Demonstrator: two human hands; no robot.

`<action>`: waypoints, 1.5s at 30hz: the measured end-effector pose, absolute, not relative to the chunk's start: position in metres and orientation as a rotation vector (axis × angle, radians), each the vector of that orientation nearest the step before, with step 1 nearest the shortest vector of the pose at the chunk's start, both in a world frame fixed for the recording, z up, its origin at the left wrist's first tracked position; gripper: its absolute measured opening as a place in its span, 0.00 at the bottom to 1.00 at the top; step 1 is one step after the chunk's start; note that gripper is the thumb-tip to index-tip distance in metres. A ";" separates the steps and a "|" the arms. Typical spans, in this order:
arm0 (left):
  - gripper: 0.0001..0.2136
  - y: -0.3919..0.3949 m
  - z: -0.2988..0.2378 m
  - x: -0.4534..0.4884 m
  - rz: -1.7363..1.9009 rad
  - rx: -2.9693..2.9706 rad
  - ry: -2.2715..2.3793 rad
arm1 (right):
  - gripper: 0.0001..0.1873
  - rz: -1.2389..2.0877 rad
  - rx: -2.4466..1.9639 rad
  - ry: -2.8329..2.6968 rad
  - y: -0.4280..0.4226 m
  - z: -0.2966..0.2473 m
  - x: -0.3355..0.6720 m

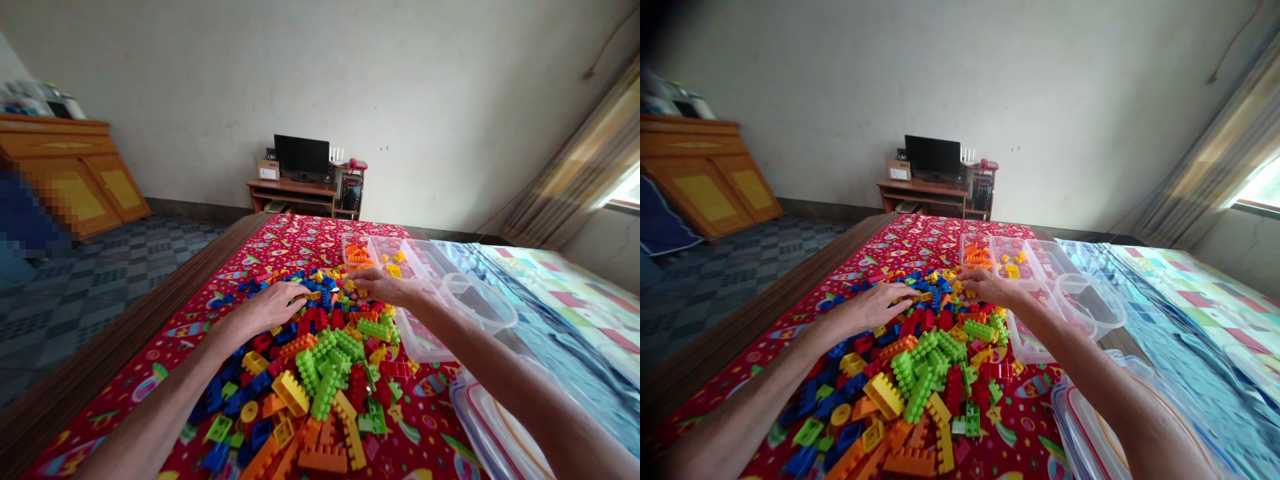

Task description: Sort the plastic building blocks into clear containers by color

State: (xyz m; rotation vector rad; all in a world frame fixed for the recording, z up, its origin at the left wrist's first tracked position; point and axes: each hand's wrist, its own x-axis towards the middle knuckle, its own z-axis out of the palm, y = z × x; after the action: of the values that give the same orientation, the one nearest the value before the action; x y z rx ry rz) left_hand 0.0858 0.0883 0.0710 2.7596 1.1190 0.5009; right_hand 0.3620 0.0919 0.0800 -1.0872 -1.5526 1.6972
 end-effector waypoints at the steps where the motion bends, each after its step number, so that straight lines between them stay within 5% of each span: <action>1: 0.15 0.088 0.071 0.086 0.500 2.756 1.123 | 0.14 1.705 -1.090 -1.544 0.091 0.080 0.362; 7: 0.15 0.090 0.069 0.084 0.539 2.728 1.127 | 0.12 1.456 -1.197 -1.621 0.099 0.089 0.376; 11: 0.15 0.090 0.068 0.084 0.544 2.731 1.109 | 0.06 0.889 -1.507 -1.674 0.125 0.105 0.399; 18: 0.16 0.091 0.068 0.083 0.546 2.708 1.120 | 0.15 -0.075 -1.964 -1.913 0.157 0.121 0.427; 33: 0.23 0.088 0.055 0.090 0.500 2.781 1.045 | 0.12 0.298 -1.246 -2.563 0.076 0.090 0.361; 40: 0.23 0.087 0.054 0.088 0.387 2.756 1.079 | 0.20 0.239 -1.289 -2.797 0.085 0.069 0.329; 45: 0.21 0.097 0.049 0.080 0.408 2.741 1.047 | 0.15 0.410 -1.227 -2.932 0.090 0.076 0.322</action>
State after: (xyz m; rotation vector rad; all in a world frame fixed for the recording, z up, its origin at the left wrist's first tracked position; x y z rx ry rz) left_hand 0.0803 0.0966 0.0490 2.7413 1.0474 0.4075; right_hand 0.3221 0.0895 0.0756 -1.2267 -2.9316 0.4103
